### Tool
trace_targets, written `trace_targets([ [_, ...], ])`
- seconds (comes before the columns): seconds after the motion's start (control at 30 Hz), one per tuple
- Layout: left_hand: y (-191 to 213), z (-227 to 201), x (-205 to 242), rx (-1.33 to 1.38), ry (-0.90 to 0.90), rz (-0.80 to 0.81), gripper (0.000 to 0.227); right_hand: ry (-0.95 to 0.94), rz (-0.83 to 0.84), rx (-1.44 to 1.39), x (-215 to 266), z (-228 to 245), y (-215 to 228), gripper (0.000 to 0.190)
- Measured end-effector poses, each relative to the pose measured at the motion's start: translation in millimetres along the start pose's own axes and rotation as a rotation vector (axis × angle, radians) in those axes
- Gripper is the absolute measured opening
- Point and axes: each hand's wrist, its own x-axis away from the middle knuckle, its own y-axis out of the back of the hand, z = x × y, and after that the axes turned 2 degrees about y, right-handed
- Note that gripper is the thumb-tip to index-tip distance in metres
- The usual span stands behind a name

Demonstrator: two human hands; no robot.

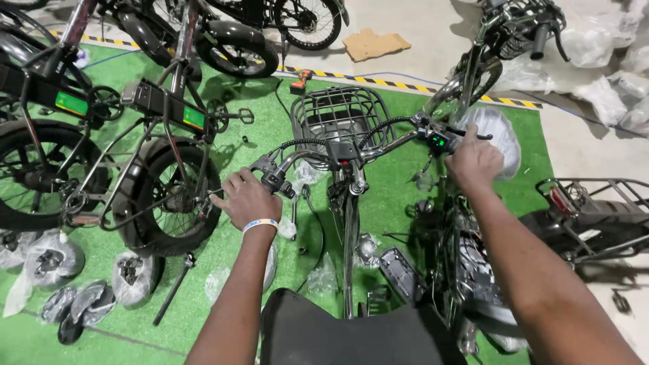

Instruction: The person uses a wrench to tighten the chain on the rear wheel of an electric bicycle while sitting on the floor. They then stand up, test the handlebars and controls, and move the bicycle forward through a workshop area filled with other bikes.

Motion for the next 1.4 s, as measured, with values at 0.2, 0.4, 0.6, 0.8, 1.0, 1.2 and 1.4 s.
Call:
trace_targets([
  [0.2,-26,-46,-97,-0.017,-0.034,-0.01,0.062,-0.012,0.053,-0.059,-94,22,-25,0.044],
  [0.4,-22,-91,-166,-0.017,-0.047,0.02,0.053,-0.027,0.179,-0.107,-186,46,-44,0.059],
  [0.6,-41,-128,-237,-0.008,-0.073,0.036,0.057,-0.086,0.184,-0.126,-227,78,-38,0.056],
  [0.8,-47,-158,-301,0.003,-0.138,0.016,0.058,-0.153,0.172,-0.131,-268,96,-53,0.051],
  [1.0,-69,-178,-363,-0.004,-0.182,0.017,0.06,-0.217,0.139,-0.125,-292,124,-53,0.055],
  [1.2,-94,-190,-411,-0.026,-0.203,0.04,0.062,-0.243,0.115,-0.06,-321,143,-64,0.059],
  [1.4,-108,-207,-447,-0.042,-0.21,0.023,0.064,-0.225,0.099,-0.087,-358,156,-73,0.058],
])
